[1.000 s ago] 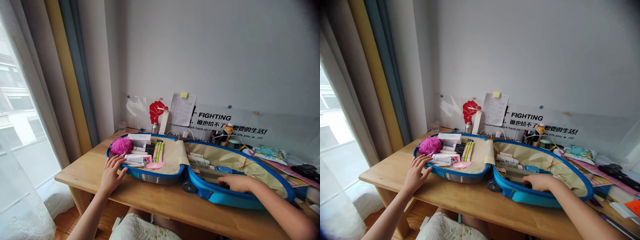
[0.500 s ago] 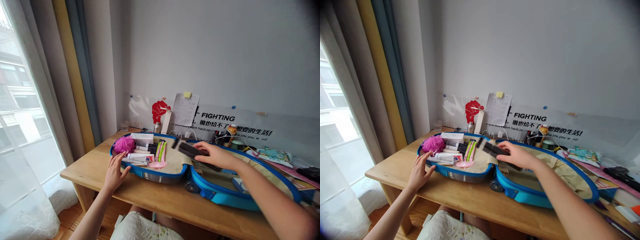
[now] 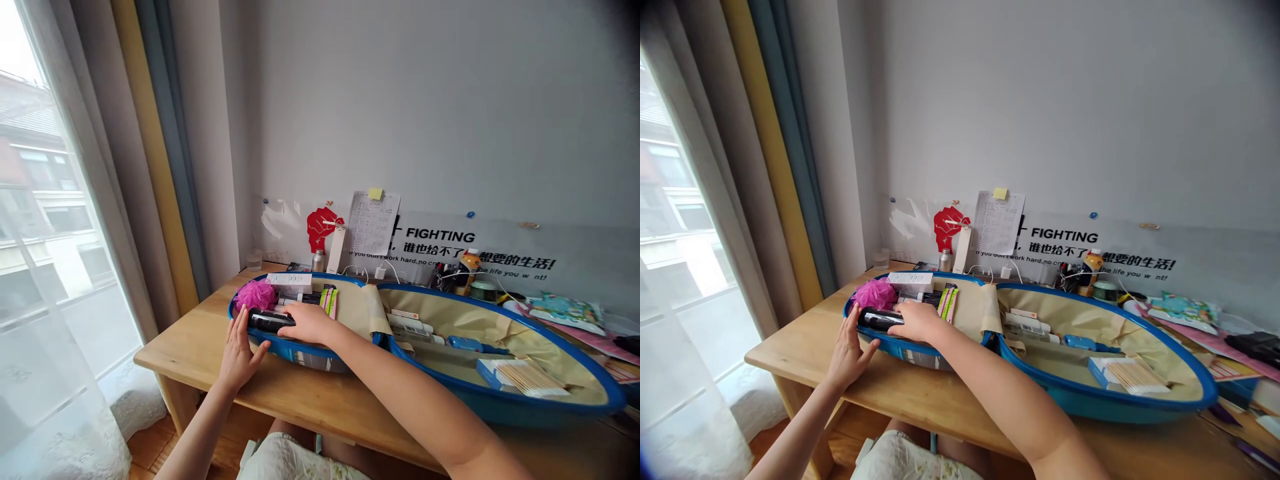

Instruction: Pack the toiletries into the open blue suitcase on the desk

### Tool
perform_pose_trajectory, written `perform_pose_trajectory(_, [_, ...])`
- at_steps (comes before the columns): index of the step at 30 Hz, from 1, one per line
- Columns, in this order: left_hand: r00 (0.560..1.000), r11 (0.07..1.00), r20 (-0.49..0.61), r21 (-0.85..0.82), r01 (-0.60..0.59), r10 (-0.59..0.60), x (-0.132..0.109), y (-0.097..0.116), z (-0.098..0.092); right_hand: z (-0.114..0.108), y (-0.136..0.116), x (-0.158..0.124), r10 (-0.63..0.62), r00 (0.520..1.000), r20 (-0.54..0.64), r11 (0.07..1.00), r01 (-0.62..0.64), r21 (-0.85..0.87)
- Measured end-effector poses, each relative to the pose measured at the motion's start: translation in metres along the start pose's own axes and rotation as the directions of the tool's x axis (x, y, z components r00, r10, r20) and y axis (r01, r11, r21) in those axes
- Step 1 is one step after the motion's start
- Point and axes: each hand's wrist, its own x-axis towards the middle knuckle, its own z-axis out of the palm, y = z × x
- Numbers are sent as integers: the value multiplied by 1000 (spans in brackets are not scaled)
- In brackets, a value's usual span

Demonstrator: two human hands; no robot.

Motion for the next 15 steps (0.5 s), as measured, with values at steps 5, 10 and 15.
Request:
perform_pose_trajectory(5, [993, 991, 23, 68, -115, 114, 12, 6, -4, 3, 3, 5, -43, 999, 19, 998, 43, 35])
perform_pose_trajectory(10, [933, 946, 192, 53, -319, 303, 45, 15, -9, 7, 1, 12, -55, 998, 4, 993, 54, 103])
perform_pose_trajectory(15, [898, 949, 312, -40, -314, 310, 63, 17, -8, 11, 2, 11, -5, 1000, -4, 980, 5, 199])
